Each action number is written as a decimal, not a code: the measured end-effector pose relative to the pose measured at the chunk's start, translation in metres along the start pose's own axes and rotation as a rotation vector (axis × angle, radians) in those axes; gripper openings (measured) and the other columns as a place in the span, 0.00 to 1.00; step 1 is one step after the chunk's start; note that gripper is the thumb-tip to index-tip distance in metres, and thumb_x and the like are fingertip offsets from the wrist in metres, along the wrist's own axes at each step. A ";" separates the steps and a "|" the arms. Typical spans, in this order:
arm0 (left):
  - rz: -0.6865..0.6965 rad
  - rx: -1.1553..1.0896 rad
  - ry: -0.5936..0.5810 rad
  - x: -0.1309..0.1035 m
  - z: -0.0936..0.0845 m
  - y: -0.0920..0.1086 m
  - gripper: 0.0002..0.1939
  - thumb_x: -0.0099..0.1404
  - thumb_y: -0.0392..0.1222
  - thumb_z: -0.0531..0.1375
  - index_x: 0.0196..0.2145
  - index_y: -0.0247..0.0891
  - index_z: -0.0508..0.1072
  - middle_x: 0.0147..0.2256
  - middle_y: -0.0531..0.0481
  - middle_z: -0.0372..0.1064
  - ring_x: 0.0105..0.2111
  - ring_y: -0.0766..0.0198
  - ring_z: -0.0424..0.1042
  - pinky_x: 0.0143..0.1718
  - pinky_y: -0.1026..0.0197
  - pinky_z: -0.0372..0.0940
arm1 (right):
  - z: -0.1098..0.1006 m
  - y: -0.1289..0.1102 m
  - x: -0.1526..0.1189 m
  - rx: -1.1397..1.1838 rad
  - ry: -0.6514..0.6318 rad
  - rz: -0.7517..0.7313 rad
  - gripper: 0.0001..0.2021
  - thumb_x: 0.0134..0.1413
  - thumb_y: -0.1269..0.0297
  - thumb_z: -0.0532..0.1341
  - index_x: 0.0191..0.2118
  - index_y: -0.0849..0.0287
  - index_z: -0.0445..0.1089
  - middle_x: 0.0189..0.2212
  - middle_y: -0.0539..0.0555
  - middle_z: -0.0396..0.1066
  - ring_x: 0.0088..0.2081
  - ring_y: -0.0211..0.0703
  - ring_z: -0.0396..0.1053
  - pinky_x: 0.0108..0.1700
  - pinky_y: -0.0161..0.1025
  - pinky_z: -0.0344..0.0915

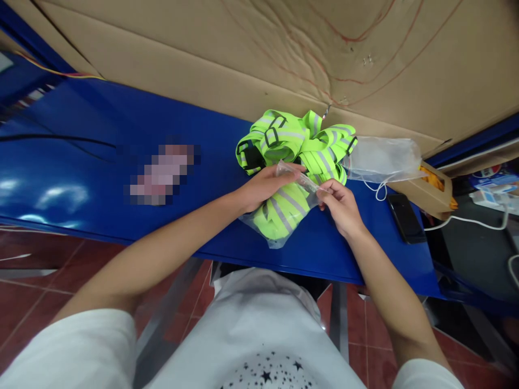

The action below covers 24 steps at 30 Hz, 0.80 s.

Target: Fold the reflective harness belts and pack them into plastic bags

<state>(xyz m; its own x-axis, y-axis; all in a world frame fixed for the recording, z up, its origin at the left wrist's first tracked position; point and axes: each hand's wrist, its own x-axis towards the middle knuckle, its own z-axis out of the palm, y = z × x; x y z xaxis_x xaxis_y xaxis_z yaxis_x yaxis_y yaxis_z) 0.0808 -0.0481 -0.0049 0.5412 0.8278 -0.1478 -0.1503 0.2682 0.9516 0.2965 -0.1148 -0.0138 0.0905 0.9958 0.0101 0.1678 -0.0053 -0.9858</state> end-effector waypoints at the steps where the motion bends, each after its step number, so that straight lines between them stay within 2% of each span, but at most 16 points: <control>1: -0.002 0.012 0.049 0.001 0.000 -0.002 0.25 0.60 0.59 0.71 0.48 0.39 0.80 0.43 0.46 0.81 0.42 0.57 0.78 0.45 0.58 0.71 | 0.000 0.001 0.000 -0.016 0.001 -0.005 0.12 0.55 0.53 0.71 0.32 0.55 0.72 0.21 0.45 0.66 0.24 0.35 0.61 0.28 0.35 0.60; 4: 0.006 0.060 0.122 0.002 0.001 -0.007 0.22 0.62 0.60 0.69 0.42 0.38 0.80 0.38 0.47 0.80 0.37 0.59 0.77 0.38 0.59 0.71 | 0.000 0.003 0.000 -0.046 -0.002 -0.007 0.14 0.56 0.50 0.70 0.33 0.54 0.73 0.23 0.46 0.67 0.25 0.36 0.63 0.29 0.36 0.61; 9: 0.036 0.069 0.075 0.000 0.002 -0.008 0.18 0.66 0.57 0.67 0.41 0.37 0.79 0.38 0.48 0.80 0.35 0.62 0.77 0.39 0.61 0.71 | 0.000 0.004 0.002 -0.062 0.015 0.021 0.14 0.56 0.49 0.69 0.34 0.55 0.75 0.23 0.47 0.68 0.25 0.37 0.63 0.29 0.36 0.61; 24: 0.085 0.189 -0.044 -0.002 0.003 -0.006 0.24 0.65 0.61 0.66 0.45 0.37 0.80 0.40 0.47 0.79 0.39 0.61 0.74 0.42 0.61 0.67 | 0.001 -0.003 -0.005 -0.156 -0.027 -0.087 0.17 0.57 0.46 0.68 0.32 0.55 0.72 0.22 0.46 0.64 0.24 0.35 0.58 0.29 0.36 0.56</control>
<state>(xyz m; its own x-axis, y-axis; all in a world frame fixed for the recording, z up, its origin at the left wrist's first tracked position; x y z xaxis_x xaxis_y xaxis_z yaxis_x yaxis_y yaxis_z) 0.0829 -0.0531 -0.0091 0.5692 0.8202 -0.0569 -0.0414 0.0976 0.9944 0.2944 -0.1197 -0.0106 0.0431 0.9952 0.0881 0.3241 0.0695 -0.9435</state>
